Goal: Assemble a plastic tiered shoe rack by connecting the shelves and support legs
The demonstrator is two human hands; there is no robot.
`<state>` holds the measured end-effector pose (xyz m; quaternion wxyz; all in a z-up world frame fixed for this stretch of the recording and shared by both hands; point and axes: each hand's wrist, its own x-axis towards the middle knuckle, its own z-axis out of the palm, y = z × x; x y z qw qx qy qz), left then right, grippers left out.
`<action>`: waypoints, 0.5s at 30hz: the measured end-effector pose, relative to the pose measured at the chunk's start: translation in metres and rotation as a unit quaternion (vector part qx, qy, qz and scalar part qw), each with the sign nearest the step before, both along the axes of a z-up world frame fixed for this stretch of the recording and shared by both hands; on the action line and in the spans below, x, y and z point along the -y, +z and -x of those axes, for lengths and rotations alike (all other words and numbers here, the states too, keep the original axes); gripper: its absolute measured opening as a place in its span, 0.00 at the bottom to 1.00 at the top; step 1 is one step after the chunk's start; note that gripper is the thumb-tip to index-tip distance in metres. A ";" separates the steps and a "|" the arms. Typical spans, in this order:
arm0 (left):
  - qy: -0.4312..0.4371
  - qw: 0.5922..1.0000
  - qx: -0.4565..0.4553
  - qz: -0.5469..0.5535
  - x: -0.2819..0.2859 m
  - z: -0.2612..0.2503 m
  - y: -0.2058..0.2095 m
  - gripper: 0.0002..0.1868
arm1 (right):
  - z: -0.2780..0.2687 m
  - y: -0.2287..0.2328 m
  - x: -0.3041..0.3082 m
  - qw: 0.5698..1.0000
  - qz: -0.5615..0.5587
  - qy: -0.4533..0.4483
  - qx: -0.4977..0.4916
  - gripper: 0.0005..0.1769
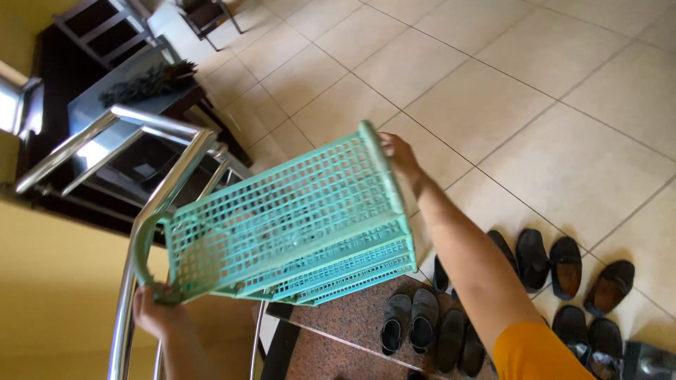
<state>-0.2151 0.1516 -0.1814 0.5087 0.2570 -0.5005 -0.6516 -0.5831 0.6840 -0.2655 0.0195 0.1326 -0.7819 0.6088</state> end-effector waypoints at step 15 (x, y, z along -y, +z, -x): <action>-0.070 0.997 0.020 0.000 0.012 -0.015 -0.012 0.06 | -0.040 0.034 0.009 0.999 -0.016 -0.041 0.033 0.28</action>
